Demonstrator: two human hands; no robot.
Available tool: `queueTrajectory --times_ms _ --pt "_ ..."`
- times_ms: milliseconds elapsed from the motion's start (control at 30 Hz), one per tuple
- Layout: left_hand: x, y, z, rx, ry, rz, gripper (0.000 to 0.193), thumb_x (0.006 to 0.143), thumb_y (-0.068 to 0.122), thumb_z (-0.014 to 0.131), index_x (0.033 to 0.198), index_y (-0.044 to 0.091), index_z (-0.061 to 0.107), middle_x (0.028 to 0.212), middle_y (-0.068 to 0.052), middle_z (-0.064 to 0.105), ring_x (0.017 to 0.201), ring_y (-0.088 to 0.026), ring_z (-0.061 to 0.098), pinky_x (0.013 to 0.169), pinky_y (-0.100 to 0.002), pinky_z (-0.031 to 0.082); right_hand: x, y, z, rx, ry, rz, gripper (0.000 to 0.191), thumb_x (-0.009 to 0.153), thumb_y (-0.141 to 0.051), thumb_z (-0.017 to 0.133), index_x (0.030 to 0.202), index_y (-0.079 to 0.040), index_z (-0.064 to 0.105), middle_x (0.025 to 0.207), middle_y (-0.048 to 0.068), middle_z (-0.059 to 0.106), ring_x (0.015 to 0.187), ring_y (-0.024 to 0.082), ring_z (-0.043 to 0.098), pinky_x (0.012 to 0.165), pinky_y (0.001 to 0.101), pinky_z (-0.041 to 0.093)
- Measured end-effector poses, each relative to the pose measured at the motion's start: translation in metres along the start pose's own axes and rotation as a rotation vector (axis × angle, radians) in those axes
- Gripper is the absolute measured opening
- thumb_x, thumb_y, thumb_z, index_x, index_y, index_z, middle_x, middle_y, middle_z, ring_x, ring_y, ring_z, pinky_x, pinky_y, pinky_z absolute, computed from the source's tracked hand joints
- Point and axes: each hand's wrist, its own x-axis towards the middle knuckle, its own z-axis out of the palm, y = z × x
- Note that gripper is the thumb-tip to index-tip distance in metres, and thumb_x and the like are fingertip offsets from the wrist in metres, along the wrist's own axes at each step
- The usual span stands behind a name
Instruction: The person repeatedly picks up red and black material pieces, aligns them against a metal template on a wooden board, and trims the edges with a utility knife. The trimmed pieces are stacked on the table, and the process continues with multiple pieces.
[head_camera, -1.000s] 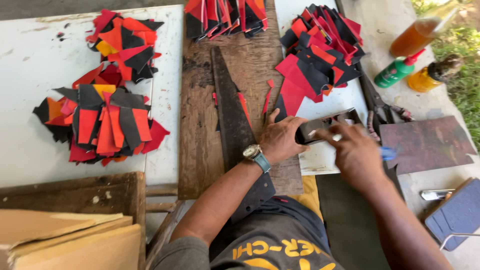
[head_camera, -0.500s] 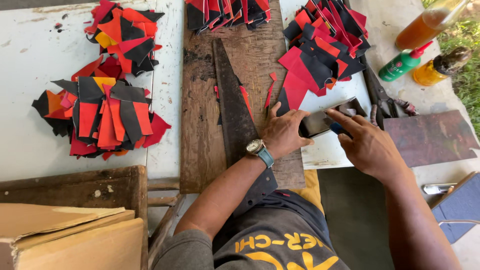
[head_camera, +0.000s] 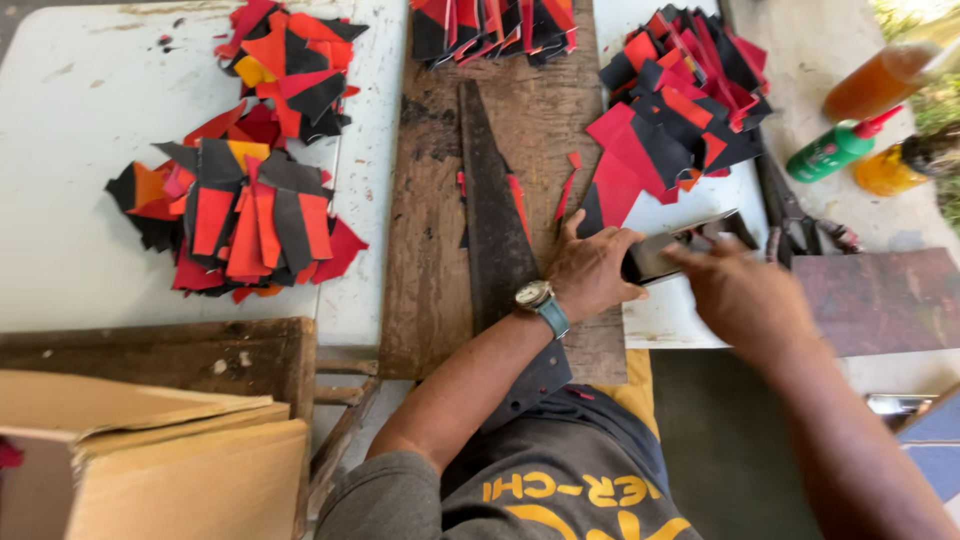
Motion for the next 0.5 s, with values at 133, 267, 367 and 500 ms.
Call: queueTrajectory --times_ms 133,267,367,500 --pt "0.0 0.0 0.0 -0.011 -0.027 -0.015 0.079 0.064 0.044 0.09 0.13 0.012 0.06 0.117 -0.007 0.072 0.115 -0.021 0.067 0.123 -0.059 0.016 -0.003 0.012 0.005 -0.056 -0.146 0.106 0.041 0.096 -0.02 0.055 0.132 -0.032 0.068 0.094 0.011 0.07 0.07 0.029 0.071 0.058 0.0429 0.059" --pt "-0.002 0.003 -0.005 -0.008 -0.041 -0.041 0.079 0.064 0.045 0.09 0.13 0.011 0.061 0.115 -0.006 0.072 0.113 -0.021 0.067 0.124 -0.058 0.017 0.008 0.019 0.004 -0.09 -0.198 0.093 0.041 0.099 -0.02 0.055 0.134 -0.035 0.068 0.089 0.011 0.07 0.068 0.028 0.07 0.057 0.0417 0.058" --pt "-0.003 0.005 -0.006 0.017 -0.044 -0.028 0.078 0.065 0.044 0.09 0.129 0.011 0.061 0.115 -0.007 0.071 0.114 -0.021 0.067 0.123 -0.058 0.017 0.002 0.007 0.005 -0.12 -0.125 0.102 0.044 0.097 -0.02 0.055 0.137 -0.034 0.067 0.091 0.013 0.069 0.064 0.029 0.069 0.055 0.0417 0.057" --pt "-0.001 0.005 -0.005 0.01 -0.011 -0.003 0.079 0.063 0.044 0.091 0.129 0.011 0.06 0.117 -0.007 0.071 0.116 -0.022 0.065 0.12 -0.06 0.016 -0.008 -0.009 0.01 -0.049 -0.082 0.255 0.037 0.101 -0.028 0.055 0.135 -0.035 0.067 0.095 0.015 0.069 0.068 0.032 0.07 0.058 0.0445 0.058"
